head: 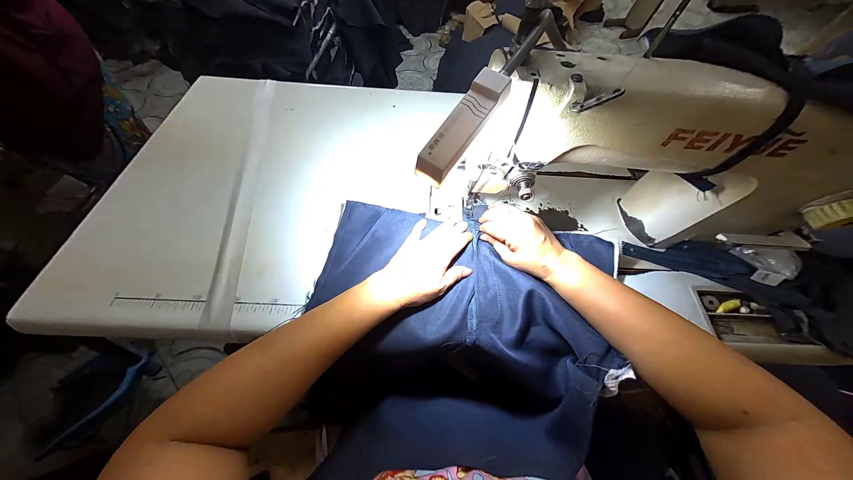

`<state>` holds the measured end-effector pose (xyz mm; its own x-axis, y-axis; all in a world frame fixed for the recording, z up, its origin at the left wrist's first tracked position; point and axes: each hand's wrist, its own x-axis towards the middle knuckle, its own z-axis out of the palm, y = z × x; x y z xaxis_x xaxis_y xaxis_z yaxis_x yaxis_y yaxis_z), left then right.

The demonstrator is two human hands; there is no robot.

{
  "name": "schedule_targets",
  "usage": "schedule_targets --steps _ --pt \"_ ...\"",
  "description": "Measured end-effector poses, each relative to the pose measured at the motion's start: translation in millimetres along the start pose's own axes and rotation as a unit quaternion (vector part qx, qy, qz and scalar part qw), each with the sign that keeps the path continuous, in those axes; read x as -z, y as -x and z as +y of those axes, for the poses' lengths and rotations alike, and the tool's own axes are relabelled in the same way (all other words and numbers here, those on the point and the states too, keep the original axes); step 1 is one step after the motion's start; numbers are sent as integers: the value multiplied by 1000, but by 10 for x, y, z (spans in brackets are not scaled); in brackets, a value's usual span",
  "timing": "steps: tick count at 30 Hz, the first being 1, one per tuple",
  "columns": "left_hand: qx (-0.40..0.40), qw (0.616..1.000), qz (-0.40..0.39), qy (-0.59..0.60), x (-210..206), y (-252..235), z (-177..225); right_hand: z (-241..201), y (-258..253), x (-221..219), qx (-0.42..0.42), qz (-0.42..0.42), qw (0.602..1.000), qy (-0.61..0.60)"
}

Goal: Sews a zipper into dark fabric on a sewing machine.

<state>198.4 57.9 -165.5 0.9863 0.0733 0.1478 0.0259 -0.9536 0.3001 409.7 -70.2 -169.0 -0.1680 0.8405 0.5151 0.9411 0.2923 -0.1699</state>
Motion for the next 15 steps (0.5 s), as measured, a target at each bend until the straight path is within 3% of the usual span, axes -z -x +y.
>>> schedule_targets --steps 15 --pt "6 1000 -17 13 30 -28 -20 34 -25 -15 -3 9 1000 -6"
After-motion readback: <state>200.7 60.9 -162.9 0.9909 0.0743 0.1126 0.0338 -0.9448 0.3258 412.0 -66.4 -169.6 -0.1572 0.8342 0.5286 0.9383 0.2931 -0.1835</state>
